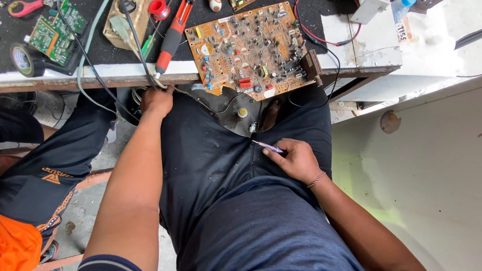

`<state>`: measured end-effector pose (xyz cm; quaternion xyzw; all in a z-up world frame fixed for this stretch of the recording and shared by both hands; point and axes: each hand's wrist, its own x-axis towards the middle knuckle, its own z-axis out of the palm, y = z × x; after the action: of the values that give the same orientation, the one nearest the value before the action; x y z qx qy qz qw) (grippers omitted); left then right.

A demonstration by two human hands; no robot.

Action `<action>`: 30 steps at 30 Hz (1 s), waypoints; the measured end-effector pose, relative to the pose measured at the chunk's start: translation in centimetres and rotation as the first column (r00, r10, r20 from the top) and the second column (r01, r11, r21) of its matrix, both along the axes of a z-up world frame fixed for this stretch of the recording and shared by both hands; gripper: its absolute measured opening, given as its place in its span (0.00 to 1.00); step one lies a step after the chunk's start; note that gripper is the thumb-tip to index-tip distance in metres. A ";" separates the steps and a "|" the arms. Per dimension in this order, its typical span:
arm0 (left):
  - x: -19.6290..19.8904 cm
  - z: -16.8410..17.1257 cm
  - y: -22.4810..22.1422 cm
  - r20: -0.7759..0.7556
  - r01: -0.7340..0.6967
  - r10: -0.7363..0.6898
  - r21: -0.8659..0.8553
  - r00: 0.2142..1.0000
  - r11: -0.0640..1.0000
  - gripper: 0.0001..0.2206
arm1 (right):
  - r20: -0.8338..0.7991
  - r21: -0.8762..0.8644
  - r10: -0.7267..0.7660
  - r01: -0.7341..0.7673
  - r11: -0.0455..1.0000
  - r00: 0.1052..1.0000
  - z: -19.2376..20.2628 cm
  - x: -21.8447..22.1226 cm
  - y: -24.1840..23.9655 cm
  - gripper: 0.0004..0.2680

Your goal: Inspecting and repairing a printed circuit board by rotating it and probing components with a screwdriver at a workbench.

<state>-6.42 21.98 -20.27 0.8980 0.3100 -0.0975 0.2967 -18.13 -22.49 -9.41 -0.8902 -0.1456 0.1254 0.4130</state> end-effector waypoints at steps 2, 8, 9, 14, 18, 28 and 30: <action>-0.3 1.9 -0.3 0.054 0.047 -0.048 0.020 0.997 0.999 0.28 | -0.003 0.199 -0.028 0.028 0.980 1.000 -1.4 0.2 -0.4 0.06; -1.6 1.2 -0.6 0.084 0.045 -0.043 -0.031 0.996 0.998 0.29 | -0.076 0.517 -0.279 0.277 0.810 0.957 3.3 1.0 -1.0 0.03; -2.0 2.4 -1.0 0.087 0.046 -0.043 -0.030 0.995 0.999 0.29 | -0.074 0.519 -0.279 0.276 0.809 0.957 3.9 2.2 -1.6 0.03; -5.6 10.2 -4.7 -0.070 0.165 -0.187 -0.247 0.980 0.955 0.38 | 0.366 0.348 -0.465 0.345 0.872 0.806 7.2 7.6 -4.4 0.07; -7.8 11.1 -5.6 -0.195 0.206 -0.270 -0.294 0.943 0.933 0.44 | 0.365 0.242 -0.413 0.343 0.908 0.834 6.6 11.7 -4.1 0.16; -14.3 9.3 -9.0 -0.055 0.243 -0.263 -0.242 0.963 0.939 0.26 | 0.467 -0.033 -0.276 0.329 0.944 0.840 5.7 14.4 -3.2 0.14; -14.7 10.1 -10.6 0.044 0.281 -0.278 -0.198 0.960 0.939 0.24 | 0.513 0.009 -0.271 0.311 0.951 0.814 4.9 14.6 -4.0 0.15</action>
<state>-21.10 11.41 -10.22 0.8988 0.1657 -0.1626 0.3717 -3.54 -26.49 -4.55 -0.9180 -0.1067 -0.1729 0.3406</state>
